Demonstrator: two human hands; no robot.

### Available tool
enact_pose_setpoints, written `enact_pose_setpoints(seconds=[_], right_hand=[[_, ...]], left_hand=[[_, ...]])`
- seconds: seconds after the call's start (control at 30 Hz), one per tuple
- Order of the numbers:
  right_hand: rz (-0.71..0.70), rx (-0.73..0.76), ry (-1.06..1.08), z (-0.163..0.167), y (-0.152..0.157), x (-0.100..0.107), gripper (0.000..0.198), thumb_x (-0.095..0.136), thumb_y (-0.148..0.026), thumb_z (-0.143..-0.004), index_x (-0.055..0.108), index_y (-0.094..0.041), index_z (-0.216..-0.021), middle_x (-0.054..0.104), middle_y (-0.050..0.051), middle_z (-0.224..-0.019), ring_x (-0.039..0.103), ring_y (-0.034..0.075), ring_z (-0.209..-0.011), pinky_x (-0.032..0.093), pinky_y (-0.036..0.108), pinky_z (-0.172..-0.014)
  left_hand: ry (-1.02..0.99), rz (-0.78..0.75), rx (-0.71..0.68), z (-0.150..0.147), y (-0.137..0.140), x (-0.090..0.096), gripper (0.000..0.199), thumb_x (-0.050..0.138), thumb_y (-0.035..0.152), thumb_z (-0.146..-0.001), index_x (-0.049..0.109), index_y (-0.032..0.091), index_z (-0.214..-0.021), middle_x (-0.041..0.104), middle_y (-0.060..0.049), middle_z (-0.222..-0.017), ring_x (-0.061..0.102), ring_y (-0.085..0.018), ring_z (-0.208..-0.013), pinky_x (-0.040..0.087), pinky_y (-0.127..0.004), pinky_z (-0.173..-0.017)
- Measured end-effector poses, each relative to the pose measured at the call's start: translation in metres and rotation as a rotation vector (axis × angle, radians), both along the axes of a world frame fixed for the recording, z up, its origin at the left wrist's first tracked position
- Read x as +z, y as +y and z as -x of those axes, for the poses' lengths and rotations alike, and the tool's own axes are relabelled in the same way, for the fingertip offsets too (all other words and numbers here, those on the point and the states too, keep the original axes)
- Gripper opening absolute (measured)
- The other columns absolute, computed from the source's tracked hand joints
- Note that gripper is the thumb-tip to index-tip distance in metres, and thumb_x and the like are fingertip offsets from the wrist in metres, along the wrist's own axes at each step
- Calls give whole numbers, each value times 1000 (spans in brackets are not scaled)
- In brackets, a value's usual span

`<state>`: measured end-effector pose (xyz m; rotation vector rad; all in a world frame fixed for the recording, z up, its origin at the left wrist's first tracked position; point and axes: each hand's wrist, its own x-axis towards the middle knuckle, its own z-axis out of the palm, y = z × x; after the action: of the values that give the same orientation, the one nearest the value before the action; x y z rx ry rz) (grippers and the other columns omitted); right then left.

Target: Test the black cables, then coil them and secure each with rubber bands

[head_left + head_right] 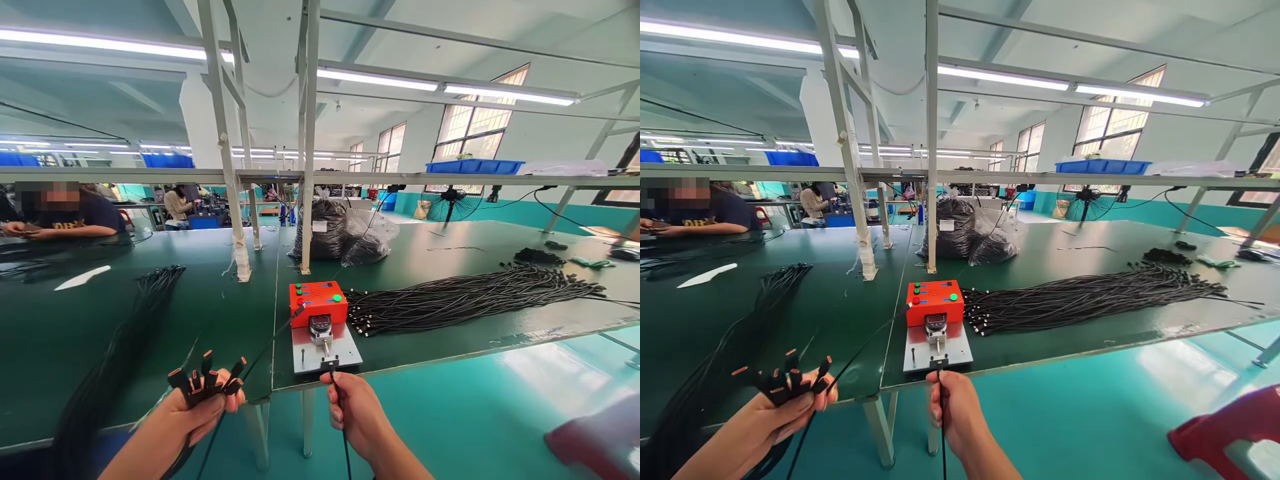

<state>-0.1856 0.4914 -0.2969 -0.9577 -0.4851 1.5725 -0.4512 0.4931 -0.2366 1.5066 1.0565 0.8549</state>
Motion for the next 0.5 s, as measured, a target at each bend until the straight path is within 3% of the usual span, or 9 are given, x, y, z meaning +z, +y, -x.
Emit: enact_pose_setpoints(seconds=[0.3, 0.5], right_hand=[[28, -1, 22, 0, 8, 3, 16, 58, -29, -69, 56, -13, -73, 46, -4, -47, 35, 6, -35, 20, 20, -38], [16, -7, 20, 1, 6, 4, 15, 57, -28, -68, 56, -13, -72, 47, -4, -48, 35, 6, -35, 21, 20, -38]], left_hand=[[68, 29, 2, -2, 5, -1, 34, 56, 51, -77, 69, 20, -72, 61, -3, -76, 36, -11, -52, 39, -25, -58], [62, 36, 16, -7, 2, 1, 33, 59, 53, -74, 68, 21, -68, 64, -3, -90, 33, -9, -49, 36, -24, -54]])
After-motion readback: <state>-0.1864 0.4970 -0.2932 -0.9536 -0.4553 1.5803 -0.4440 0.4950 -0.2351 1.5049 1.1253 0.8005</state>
